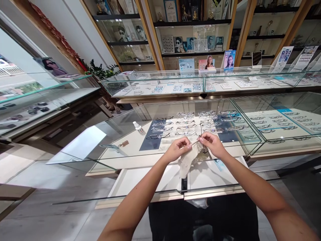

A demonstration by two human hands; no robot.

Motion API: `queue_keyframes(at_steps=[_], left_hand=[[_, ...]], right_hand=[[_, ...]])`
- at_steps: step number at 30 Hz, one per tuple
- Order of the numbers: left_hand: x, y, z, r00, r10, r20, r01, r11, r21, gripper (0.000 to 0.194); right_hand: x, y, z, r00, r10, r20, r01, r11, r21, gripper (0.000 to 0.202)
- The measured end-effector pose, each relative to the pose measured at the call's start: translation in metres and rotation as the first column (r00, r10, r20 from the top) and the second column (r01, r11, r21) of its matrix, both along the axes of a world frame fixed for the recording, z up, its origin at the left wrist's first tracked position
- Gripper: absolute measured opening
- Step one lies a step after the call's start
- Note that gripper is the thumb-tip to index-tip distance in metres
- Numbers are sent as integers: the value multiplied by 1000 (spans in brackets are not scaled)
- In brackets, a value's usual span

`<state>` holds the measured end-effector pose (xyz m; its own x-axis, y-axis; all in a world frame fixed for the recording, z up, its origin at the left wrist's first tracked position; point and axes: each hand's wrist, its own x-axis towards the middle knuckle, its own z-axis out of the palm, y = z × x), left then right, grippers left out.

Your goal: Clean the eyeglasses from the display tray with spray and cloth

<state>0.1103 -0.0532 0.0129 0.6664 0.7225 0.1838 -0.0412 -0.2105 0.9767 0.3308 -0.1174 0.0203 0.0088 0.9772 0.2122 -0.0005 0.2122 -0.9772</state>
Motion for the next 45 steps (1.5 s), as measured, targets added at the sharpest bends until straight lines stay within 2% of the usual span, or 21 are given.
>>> queue_keyframes(at_steps=[4, 7, 10, 12, 13, 15, 16, 18, 20, 22, 24, 26, 28, 33, 38, 45], left_hand=[[3, -6, 2, 994, -102, -23, 103, 995, 9, 52], [8, -11, 2, 985, -170, -8, 170, 985, -9, 51], [13, -17, -2, 970, -239, 47, 242, 967, -75, 48], [18, -22, -8, 972, -227, 58, 233, 966, -113, 49], [20, -24, -11, 982, -183, 49, 188, 976, -109, 49], [23, -28, -17, 999, 12, 40, -11, 1000, -19, 47], [25, -29, -19, 989, 137, 56, -140, 989, 54, 46], [29, -30, -22, 937, 329, 119, -346, 923, 171, 44], [33, -28, -22, 914, 377, 149, -400, 898, 183, 47], [36, -25, -22, 941, 311, 131, -323, 942, 90, 54], [38, -21, -22, 976, 193, 103, -188, 981, -55, 57], [39, -19, -22, 992, 94, 87, -79, 983, -164, 58], [39, -18, -23, 996, 51, 80, -33, 977, -210, 58], [38, -17, -24, 995, 35, 92, -9, 961, -276, 61], [37, -17, -23, 990, 73, 122, -31, 949, -313, 60], [32, -27, -14, 984, 82, 158, -31, 952, -303, 58]], right_hand=[[-4, -2, -3, 992, -106, 65, 100, 991, 92, 54], [-7, -4, -4, 990, -127, 66, 116, 983, 145, 52], [-10, -5, -4, 988, -148, 40, 138, 972, 192, 50], [-11, -6, -3, 986, -165, 33, 153, 962, 226, 47], [-11, -6, -3, 985, -167, 31, 155, 958, 242, 46], [-12, -7, -3, 986, -164, 28, 150, 950, 272, 45], [-12, -7, -4, 987, -161, 26, 147, 947, 285, 44], [-14, -8, -4, 988, -151, 26, 136, 943, 304, 43], [-15, -8, -5, 990, -136, 27, 121, 943, 311, 42], [-16, -9, -5, 993, -118, 20, 106, 945, 308, 42], [-16, -10, -4, 996, -89, 2, 84, 951, 296, 42], [-17, -11, -4, 998, -56, -11, 57, 959, 278, 41], [-17, -11, -4, 999, -38, -19, 42, 965, 258, 42], [-15, -7, -5, 995, -15, -101, 31, 987, 159, 47], [-14, -5, -6, 980, -16, -199, 24, 999, 38, 51], [-18, -9, -7, 970, 2, -241, -3, 1000, -5, 50]])
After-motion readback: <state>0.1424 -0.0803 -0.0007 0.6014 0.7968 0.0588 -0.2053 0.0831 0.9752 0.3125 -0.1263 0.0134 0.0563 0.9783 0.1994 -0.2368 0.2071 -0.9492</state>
